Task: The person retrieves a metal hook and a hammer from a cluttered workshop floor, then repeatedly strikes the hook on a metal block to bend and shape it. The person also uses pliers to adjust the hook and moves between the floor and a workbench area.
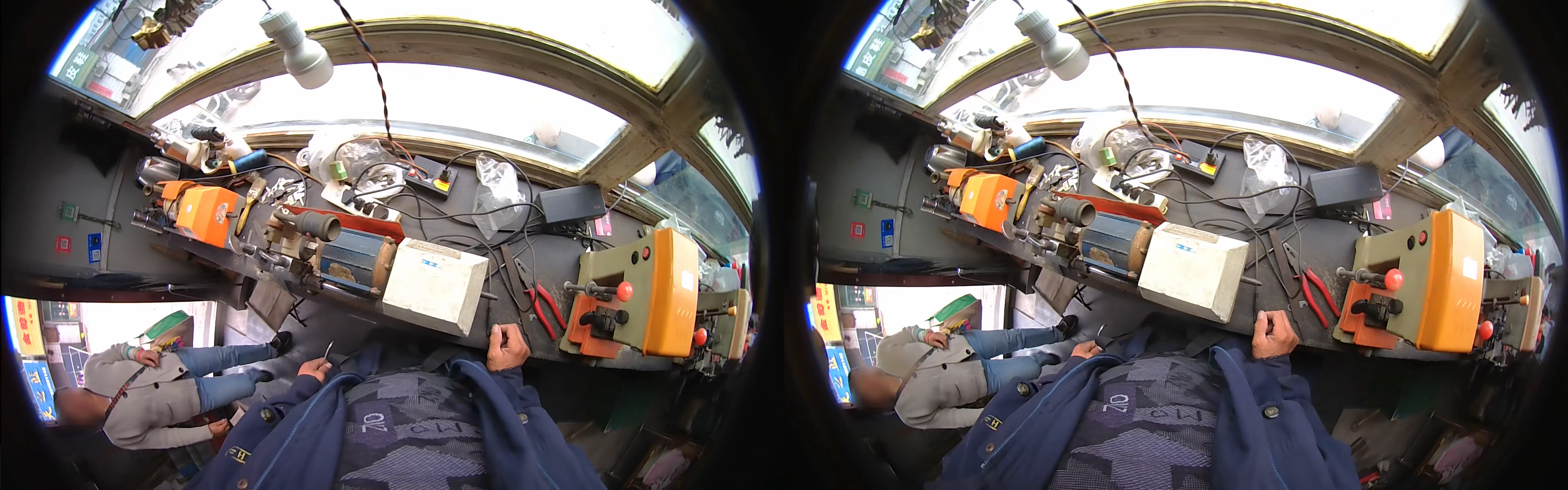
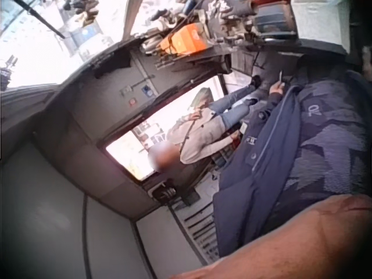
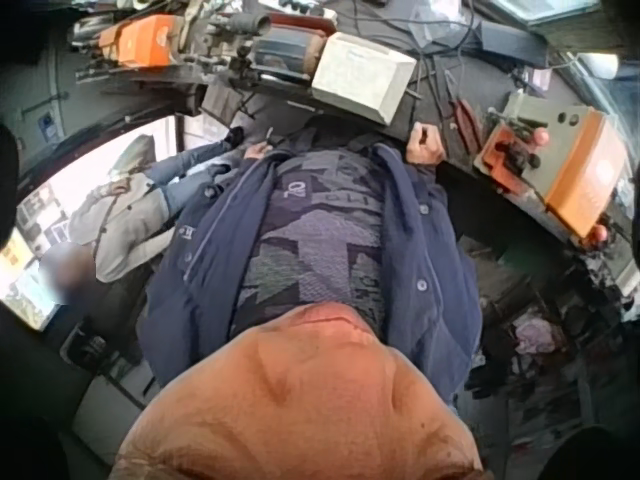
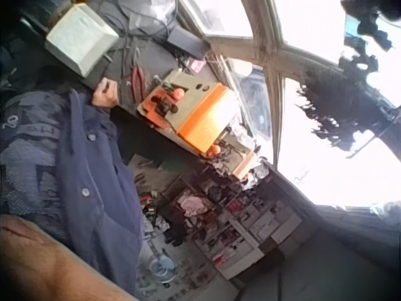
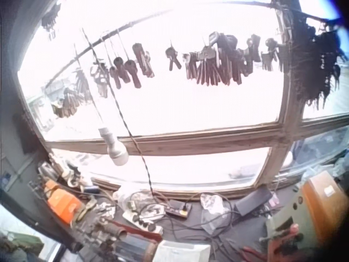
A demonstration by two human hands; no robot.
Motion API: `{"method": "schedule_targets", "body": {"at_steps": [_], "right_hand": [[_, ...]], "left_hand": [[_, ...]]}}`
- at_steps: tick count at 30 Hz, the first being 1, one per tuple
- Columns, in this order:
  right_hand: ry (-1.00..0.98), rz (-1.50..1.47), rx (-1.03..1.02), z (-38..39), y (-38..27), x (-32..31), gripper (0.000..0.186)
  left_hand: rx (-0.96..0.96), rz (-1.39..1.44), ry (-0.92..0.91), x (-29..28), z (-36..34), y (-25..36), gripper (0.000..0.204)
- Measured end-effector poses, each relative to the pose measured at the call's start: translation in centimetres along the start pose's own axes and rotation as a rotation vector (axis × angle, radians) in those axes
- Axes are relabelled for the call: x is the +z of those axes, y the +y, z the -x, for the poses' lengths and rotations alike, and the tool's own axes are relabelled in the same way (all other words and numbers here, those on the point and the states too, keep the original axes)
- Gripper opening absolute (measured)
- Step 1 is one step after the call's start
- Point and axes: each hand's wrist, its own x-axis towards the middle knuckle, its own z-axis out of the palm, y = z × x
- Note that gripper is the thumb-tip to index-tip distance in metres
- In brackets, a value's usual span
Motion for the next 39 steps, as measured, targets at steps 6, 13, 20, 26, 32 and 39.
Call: {"method": "schedule_targets", "body": {"at_steps": [6, 13, 20, 26, 32, 39], "right_hand": [[0.001, -0.01, -0.004, 0.0, -0.1, 0.1, 0.017], [0.04, -0.014, -0.043, 0.0, -0.2, 0.2, 0.017], [0.044, -0.007, -0.048, 0.0, -0.3, 0.1, 0.018], [0.034, -0.002, -0.025, 0.1, 0.0, 0.2, 0.018], [0.025, 0.004, -0.021, 0.2, 0.2, 0.2, 0.018], [0.006, -0.001, -0.019, 0.2, 0.2, 0.1, 0.02]], "left_hand": [[0.045, 0.071, 0.059, 1.0, -0.4, -1.4, 0.028], [-0.02, 0.095, 0.0, 1.3, -1.1, -3.4, 0.028], [-0.004, 0.131, 0.028, 1.5, -0.8, -3.4, 0.026], [0.02, 0.112, 0.055, 1.5, -0.6, -4.0, 0.026], [0.061, 0.22, 0.051, 2.3, -1.3, -5.9, 0.026], [0.044, 0.236, 0.031, 2.7, -1.2, -6.7, 0.027]]}}
